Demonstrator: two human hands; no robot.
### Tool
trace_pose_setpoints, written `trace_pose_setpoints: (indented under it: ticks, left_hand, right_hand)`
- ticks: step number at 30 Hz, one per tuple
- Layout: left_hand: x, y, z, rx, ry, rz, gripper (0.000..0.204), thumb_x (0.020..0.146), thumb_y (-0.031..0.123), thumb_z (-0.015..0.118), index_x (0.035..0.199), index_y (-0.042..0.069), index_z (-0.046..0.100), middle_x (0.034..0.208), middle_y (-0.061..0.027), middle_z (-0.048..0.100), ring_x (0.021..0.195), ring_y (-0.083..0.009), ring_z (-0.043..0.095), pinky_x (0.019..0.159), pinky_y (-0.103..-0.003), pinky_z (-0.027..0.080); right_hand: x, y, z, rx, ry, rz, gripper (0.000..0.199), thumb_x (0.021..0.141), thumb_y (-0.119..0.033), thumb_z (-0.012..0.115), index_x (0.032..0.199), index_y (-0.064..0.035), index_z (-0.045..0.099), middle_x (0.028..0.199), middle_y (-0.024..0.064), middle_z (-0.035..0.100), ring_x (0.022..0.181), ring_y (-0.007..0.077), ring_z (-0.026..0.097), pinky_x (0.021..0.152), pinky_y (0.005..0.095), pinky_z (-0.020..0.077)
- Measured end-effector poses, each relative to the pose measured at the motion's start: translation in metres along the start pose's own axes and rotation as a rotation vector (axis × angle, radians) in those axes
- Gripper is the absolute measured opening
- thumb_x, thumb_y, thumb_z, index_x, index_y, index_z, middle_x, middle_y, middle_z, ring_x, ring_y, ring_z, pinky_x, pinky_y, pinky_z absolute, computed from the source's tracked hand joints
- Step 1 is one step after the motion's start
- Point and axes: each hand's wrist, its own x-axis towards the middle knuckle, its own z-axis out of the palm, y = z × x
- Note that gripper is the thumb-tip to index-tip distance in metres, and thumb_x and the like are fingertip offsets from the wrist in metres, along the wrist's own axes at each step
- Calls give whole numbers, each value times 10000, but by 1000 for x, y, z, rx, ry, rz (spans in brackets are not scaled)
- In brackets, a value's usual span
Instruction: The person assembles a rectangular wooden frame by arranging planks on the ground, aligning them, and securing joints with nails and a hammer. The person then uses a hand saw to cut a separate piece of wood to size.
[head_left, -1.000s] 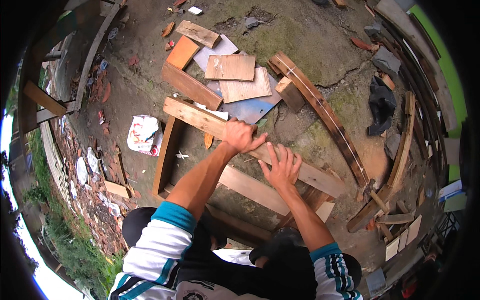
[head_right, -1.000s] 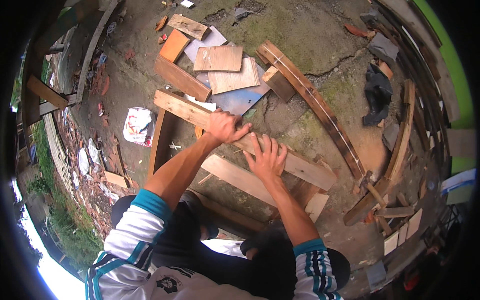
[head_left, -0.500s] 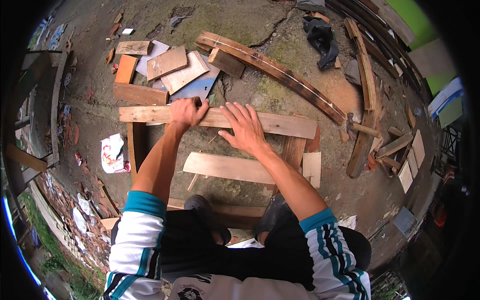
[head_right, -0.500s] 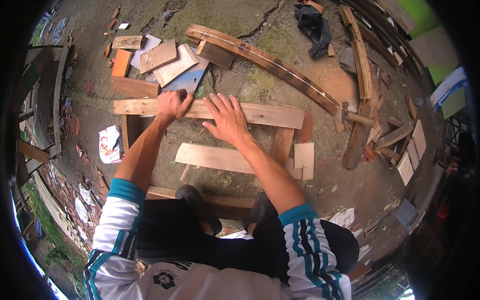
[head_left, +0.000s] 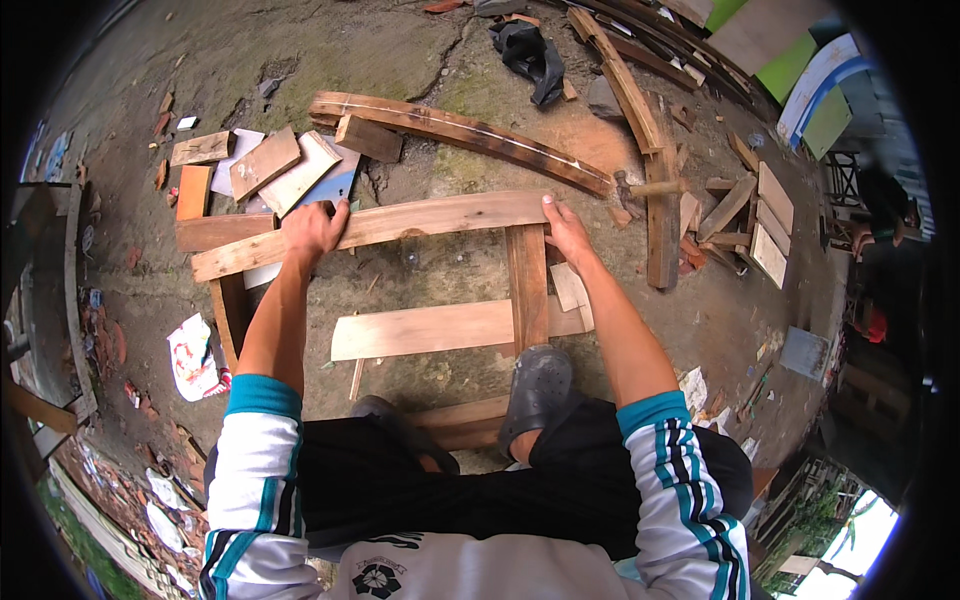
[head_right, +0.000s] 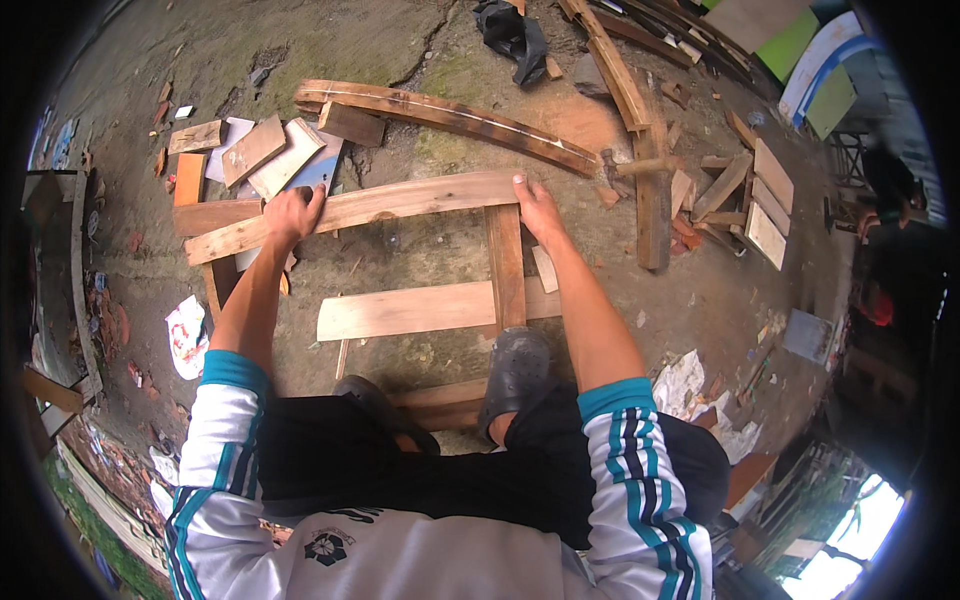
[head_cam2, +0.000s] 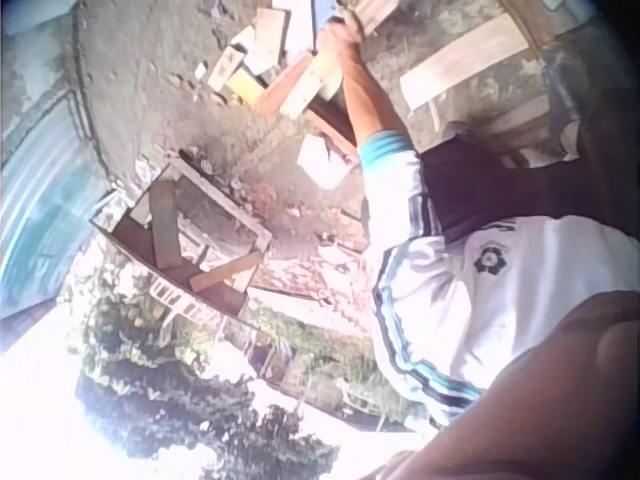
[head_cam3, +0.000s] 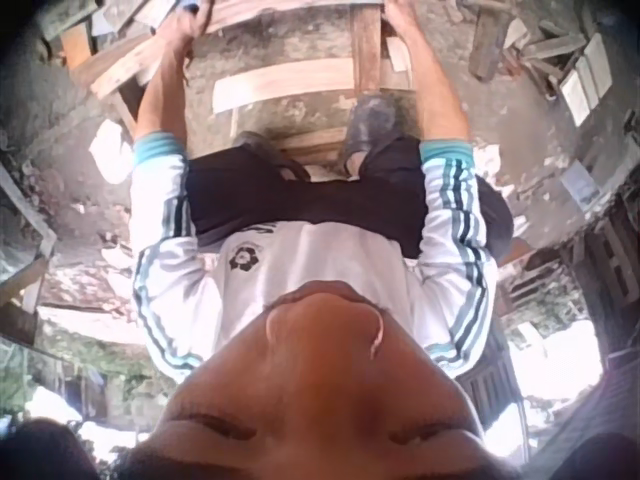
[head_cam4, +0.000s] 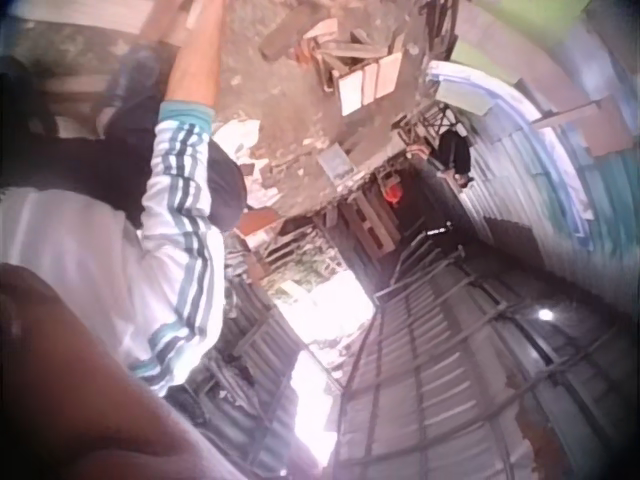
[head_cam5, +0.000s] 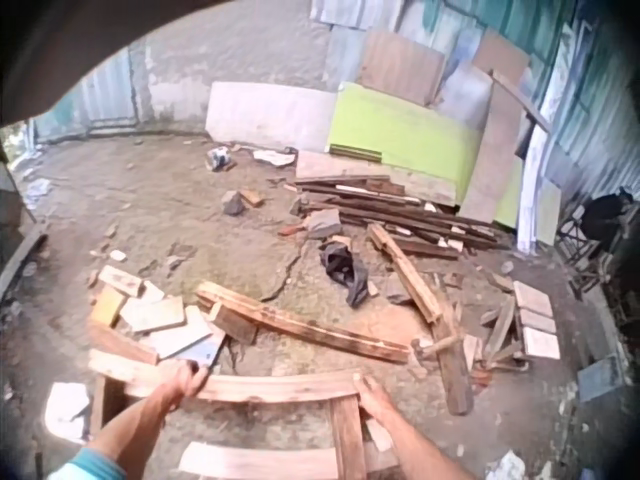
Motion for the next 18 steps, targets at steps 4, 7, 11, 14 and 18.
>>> trace_pose_setpoints:
  ticks: [4, 7, 11, 14, 18]
  left_hand:
    - [-2, -5, -2, 19, 2, 8, 664, 970, 605, 378, 939, 68, 769, 883, -272, 713, 912, -428, 702, 841, -497, 534]
    - [-3, -7, -5, 27, 4, -2, 673, 975, 601, 372, 949, 58, 768, 885, -287, 710, 922, -440, 700, 849, -502, 533]
    - [-3, -2, -7, 10, -1, 16, 694, 971, 611, 367, 963, 46, 769, 912, -304, 706, 929, -458, 694, 859, -508, 531]
    - [-3, 10, -3, -14, -16, 30, 704, 967, 616, 371, 978, 36, 770, 920, -310, 705, 935, -459, 694, 863, -507, 531]
    - [0, -2, -3, 8, 7, -1, 701, 962, 615, 384, 986, 34, 775, 928, -308, 708, 948, -455, 694, 879, -509, 528]
  right_hand:
    - [6, -1, 10, 115, 43, 92, 804, 967, -626, 553, 1488, -25, 439, 1515, 199, 451, 1371, 344, 465, 1069, 524, 447]
    - [13, 0, 16, 5, 64, 44, 747, 954, -636, 557, 1376, -21, 587, 1366, 227, 590, 1229, 355, 601, 966, 467, 541]
    - [47, 28, 12, -75, 139, 59, 723, 941, -676, 525, 1281, -54, 669, 1241, 192, 679, 1141, 319, 658, 939, 453, 528]
    - [67, 59, 8, -252, 246, 114, 710, 944, -700, 480, 1242, -93, 696, 1209, 153, 704, 1130, 328, 662, 930, 458, 506]
    - [47, 33, 18, -422, 265, 94, 697, 951, -698, 463, 1236, -107, 701, 1210, 140, 708, 1149, 331, 656, 939, 457, 499]
